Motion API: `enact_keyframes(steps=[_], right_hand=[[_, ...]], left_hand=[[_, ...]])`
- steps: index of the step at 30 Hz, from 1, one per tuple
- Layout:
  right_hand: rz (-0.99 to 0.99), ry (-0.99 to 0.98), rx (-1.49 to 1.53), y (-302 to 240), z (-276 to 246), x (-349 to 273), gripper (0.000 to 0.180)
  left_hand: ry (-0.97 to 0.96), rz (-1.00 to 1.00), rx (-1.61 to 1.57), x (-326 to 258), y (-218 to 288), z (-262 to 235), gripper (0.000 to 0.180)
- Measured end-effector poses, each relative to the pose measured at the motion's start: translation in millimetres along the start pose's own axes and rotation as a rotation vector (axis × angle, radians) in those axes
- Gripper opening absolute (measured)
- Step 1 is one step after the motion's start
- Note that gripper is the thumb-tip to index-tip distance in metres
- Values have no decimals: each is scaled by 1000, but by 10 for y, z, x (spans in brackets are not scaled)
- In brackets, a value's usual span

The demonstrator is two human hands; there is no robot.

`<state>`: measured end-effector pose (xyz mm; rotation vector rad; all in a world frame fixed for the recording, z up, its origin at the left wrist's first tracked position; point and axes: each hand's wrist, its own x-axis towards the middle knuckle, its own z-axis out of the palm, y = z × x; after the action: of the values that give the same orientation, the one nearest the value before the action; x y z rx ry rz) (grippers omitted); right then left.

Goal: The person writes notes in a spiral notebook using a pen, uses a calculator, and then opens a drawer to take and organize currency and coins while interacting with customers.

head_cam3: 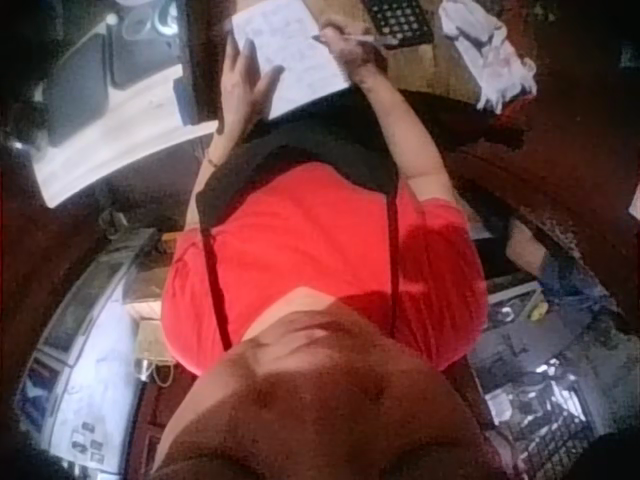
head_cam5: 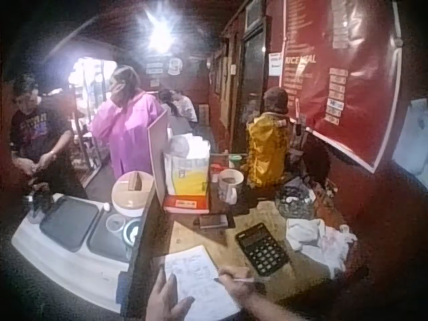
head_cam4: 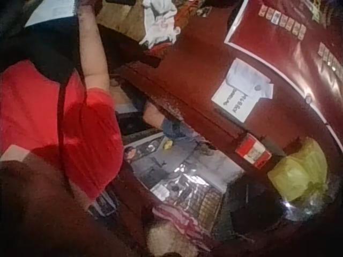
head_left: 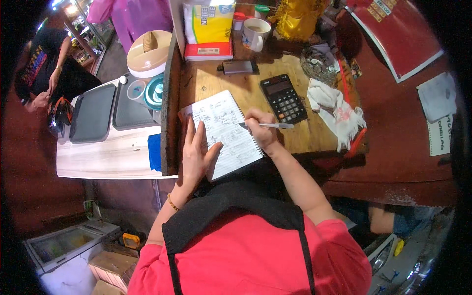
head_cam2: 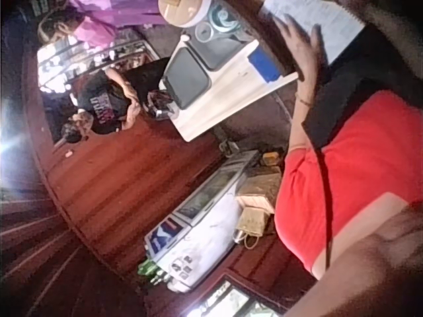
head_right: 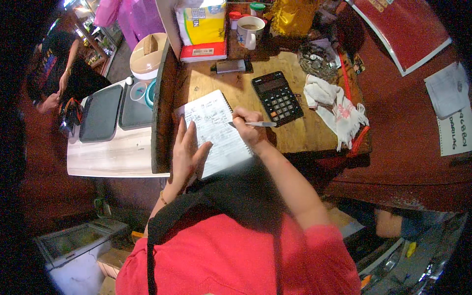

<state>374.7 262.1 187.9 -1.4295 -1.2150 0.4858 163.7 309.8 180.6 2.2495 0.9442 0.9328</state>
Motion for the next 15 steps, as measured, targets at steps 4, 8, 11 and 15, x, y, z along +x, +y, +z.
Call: enact_keyframes(steps=[4,8,11,15], right_hand=[[-42,-25,-52,-33,-29,11,10],[-7,-38,-101,-25,-52,6,11],[47,-60,-60,36,-87,-9,11],[285,-21,252,-78,-61,-34,6]], left_hand=[[2,-9,-5,-3,-2,6,70],[15,-16,5,10,21,13,67],[1,-14,-3,8,39,-6,70],[4,-18,51,-13,38,-9,68]])
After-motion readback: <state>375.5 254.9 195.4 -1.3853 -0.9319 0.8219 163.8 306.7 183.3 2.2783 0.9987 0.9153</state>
